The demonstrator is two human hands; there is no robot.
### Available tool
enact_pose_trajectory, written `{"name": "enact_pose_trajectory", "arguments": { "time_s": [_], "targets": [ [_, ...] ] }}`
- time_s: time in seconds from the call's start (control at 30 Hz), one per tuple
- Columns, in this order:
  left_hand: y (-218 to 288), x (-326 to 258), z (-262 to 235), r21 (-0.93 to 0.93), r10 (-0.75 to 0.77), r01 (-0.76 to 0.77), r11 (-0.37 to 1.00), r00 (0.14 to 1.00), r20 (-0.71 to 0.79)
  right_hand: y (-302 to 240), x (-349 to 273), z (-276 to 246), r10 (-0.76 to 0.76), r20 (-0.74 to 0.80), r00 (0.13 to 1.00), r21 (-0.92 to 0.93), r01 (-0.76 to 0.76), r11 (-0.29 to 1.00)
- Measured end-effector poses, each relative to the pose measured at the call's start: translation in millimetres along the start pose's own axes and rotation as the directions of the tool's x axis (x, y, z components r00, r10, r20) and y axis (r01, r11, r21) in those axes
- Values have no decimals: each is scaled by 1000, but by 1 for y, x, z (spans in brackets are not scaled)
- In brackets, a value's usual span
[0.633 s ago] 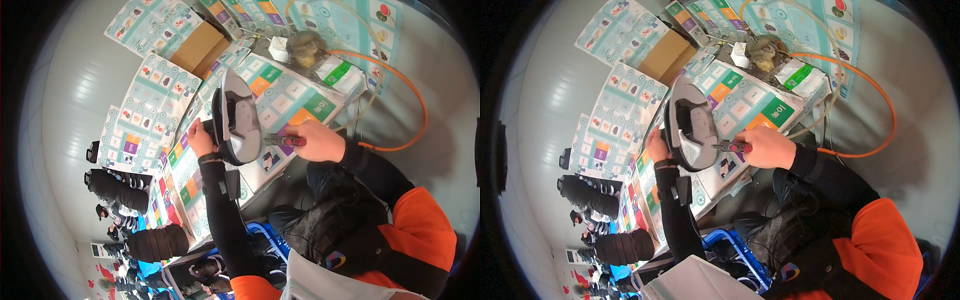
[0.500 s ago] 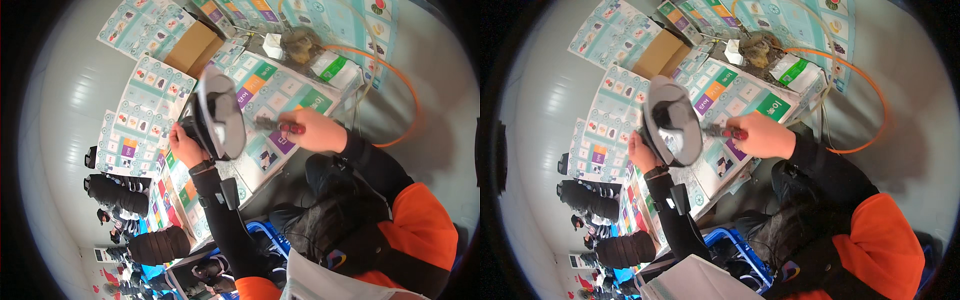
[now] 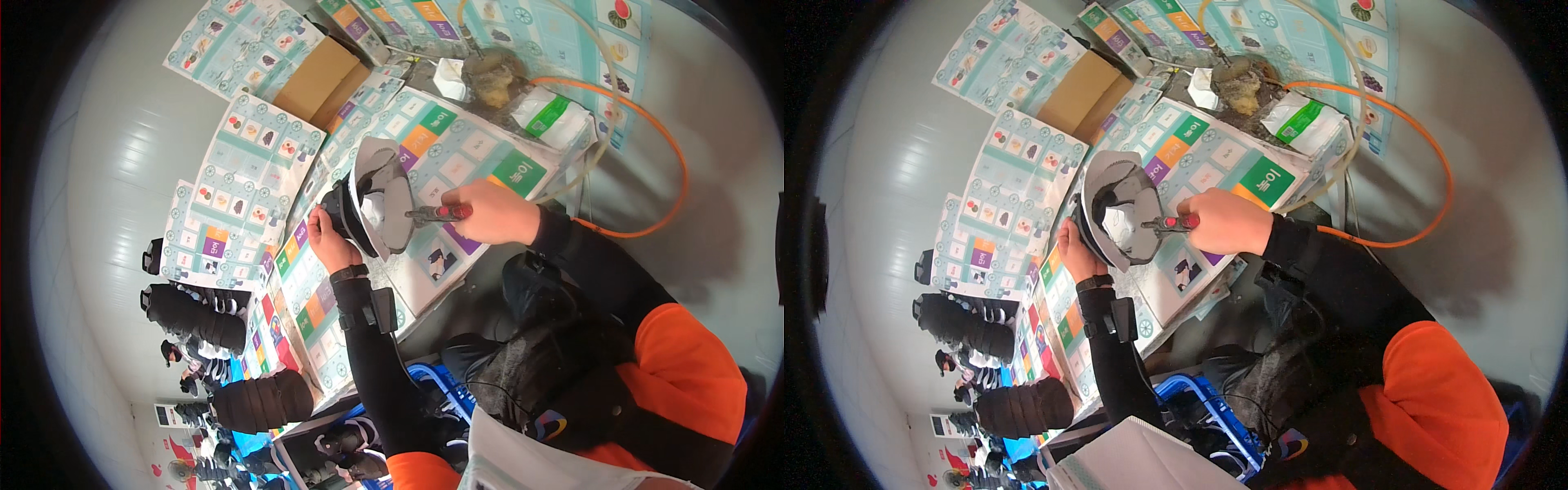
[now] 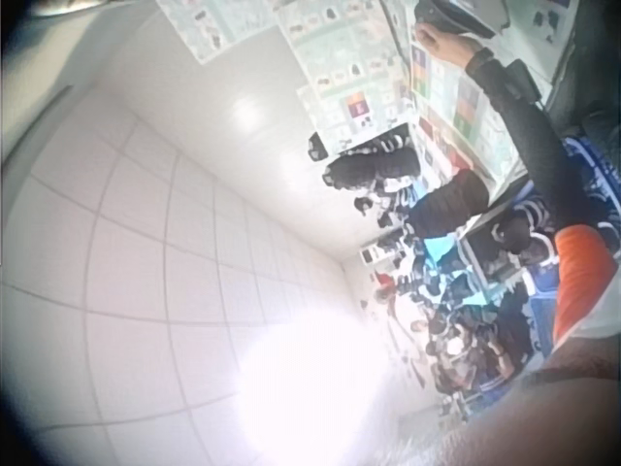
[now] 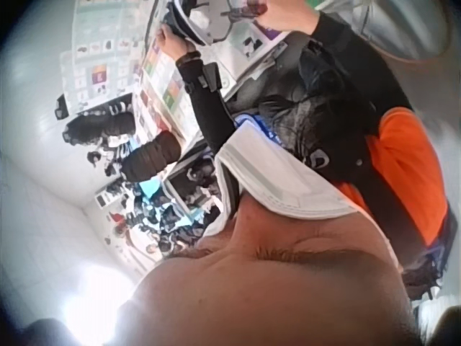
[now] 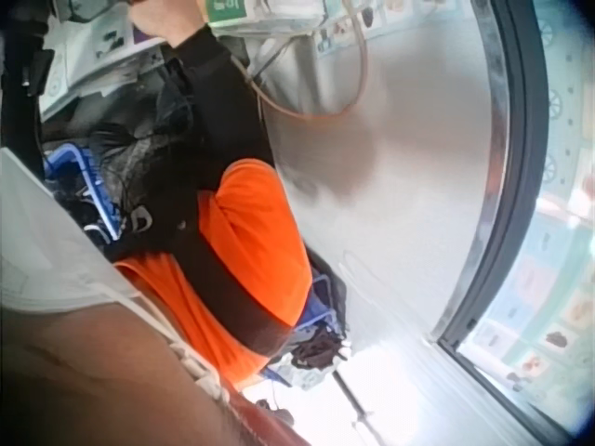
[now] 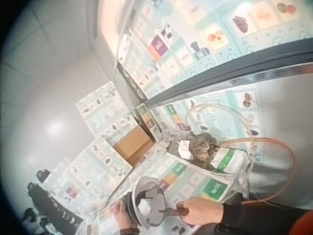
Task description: The person handles shoes one at a time, using a handheld tool to process the edges of the soles before placing the items back into a basket.
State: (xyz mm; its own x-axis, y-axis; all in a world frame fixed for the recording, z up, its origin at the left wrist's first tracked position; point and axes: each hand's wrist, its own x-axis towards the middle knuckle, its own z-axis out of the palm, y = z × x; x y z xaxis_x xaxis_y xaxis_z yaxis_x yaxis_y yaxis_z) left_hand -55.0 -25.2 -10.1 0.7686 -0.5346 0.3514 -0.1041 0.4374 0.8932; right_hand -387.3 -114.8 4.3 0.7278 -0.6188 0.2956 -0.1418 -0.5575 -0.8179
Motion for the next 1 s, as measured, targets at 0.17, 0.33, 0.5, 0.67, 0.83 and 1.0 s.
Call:
{"name": "enact_pose_trajectory", "arguments": {
  "time_s": [0.17, 0.33, 0.5, 0.67, 0.83, 1.0],
  "targets": [
    [-4, -4, -22, -82, -43, 43, 996, 999, 6, 5, 7, 10, 1, -129, 992, 13, 1, 1000],
    [0, -11, -23, -85, -63, 67, 994, 997, 43, 5, 4, 13, -14, -88, 996, -52, 10, 999],
    [6, -20, -11, -135, -44, 42, 990, 999, -10, -1, -1, 11, 28, -72, 997, -97, -35, 995],
    [8, -18, 8, -180, 62, -80, 980, 992, -106, 7, 1, -3, -19, -48, 999, 71, 23, 997],
    [15, 7, 0, 65, 324, -336, 940, 934, 152, -14, 5, -17, 14, -134, 991, 222, 16, 975],
    [-32, -3, 8, -153, -122, 137, 979, 987, 106, 20, 11, -19, 58, -81, 995, 45, -55, 997]
  ]
}}
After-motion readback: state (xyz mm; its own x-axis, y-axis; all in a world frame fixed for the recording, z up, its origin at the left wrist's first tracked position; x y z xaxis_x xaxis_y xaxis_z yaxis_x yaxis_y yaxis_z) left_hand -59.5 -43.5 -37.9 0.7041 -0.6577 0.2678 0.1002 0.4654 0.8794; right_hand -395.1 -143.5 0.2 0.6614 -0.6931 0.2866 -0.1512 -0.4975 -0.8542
